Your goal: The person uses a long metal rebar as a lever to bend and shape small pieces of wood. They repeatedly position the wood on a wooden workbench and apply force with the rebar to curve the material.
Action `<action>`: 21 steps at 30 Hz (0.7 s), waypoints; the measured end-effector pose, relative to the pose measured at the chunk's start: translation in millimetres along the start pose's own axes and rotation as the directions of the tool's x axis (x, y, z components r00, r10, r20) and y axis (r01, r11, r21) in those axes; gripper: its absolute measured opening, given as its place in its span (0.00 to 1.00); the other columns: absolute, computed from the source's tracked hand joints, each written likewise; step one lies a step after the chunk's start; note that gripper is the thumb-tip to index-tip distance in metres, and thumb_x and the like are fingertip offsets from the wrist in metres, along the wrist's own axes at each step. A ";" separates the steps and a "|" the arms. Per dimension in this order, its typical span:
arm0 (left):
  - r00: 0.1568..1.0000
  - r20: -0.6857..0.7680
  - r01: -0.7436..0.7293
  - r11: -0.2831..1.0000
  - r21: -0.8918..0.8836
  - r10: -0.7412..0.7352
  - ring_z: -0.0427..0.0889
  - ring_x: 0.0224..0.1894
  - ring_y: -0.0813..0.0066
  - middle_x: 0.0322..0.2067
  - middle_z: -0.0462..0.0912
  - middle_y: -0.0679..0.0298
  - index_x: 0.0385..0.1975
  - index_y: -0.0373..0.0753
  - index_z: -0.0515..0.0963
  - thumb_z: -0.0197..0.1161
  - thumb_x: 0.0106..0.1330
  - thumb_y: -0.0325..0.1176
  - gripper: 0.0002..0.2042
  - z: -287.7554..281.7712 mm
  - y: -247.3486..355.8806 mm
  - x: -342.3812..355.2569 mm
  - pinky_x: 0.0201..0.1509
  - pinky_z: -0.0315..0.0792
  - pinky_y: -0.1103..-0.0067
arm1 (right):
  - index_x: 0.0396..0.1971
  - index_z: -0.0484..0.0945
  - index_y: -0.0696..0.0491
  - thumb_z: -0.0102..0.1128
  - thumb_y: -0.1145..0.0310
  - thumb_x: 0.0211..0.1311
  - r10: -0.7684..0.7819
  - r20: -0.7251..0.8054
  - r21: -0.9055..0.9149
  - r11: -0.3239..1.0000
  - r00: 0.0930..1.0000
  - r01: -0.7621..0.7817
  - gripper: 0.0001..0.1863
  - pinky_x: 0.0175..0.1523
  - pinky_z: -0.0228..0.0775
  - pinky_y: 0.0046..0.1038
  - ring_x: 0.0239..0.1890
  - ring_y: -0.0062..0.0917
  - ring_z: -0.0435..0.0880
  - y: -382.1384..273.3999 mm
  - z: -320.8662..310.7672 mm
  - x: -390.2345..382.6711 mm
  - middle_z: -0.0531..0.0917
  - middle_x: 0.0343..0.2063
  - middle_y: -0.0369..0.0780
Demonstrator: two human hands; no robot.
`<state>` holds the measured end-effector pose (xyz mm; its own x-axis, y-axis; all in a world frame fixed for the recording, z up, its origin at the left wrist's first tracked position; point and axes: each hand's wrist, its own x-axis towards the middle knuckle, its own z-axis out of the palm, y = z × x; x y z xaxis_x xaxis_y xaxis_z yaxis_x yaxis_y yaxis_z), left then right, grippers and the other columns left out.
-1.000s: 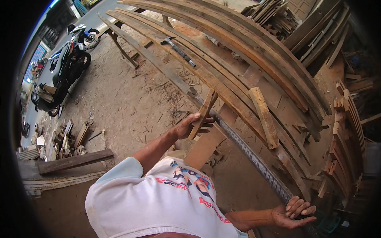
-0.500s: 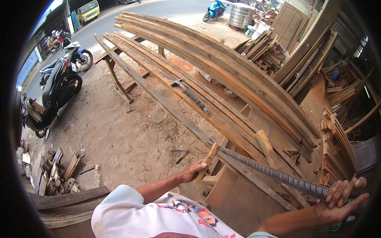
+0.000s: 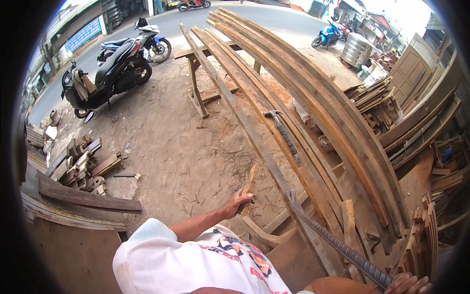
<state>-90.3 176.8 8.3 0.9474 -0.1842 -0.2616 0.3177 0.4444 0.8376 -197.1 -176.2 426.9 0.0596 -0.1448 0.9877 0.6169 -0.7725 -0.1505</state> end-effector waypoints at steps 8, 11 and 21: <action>0.962 -0.273 0.078 0.924 0.373 0.030 0.82 0.38 0.71 0.39 0.81 0.58 0.54 0.30 0.72 0.76 0.55 0.55 0.37 -49.1 40.1 40.6 0.42 0.77 0.74 | 0.42 0.68 0.57 0.43 0.40 0.77 0.195 0.147 0.719 0.653 0.970 -0.240 0.29 0.11 0.58 0.17 0.10 0.13 0.59 -49.0 47.9 -0.9 0.63 0.19 0.31; 0.955 -0.280 0.081 0.817 0.571 0.101 0.83 0.39 0.65 0.40 0.83 0.54 0.55 0.32 0.72 0.77 0.52 0.54 0.38 -80.3 69.7 74.8 0.44 0.78 0.70 | 0.38 0.69 0.56 0.45 0.42 0.77 0.231 0.058 0.618 0.756 0.971 -0.217 0.27 0.10 0.56 0.14 0.10 0.11 0.58 -43.3 79.9 6.9 0.62 0.17 0.29; 0.944 -0.209 0.052 0.507 0.861 0.257 0.83 0.47 0.48 0.44 0.83 0.45 0.56 0.34 0.69 0.74 0.56 0.51 0.35 -202.6 172.6 209.3 0.50 0.76 0.60 | 0.35 0.69 0.54 0.48 0.47 0.78 0.276 -0.128 0.742 0.664 0.953 -0.093 0.23 0.07 0.52 0.11 0.08 0.07 0.58 -59.8 286.8 -8.8 0.61 0.14 0.26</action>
<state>170.5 392.6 0.9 0.9836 0.1233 -0.1316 0.1777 -0.5390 0.8234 -9.4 48.6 439.7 0.1263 -0.4300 0.8939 0.9864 -0.0415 -0.1593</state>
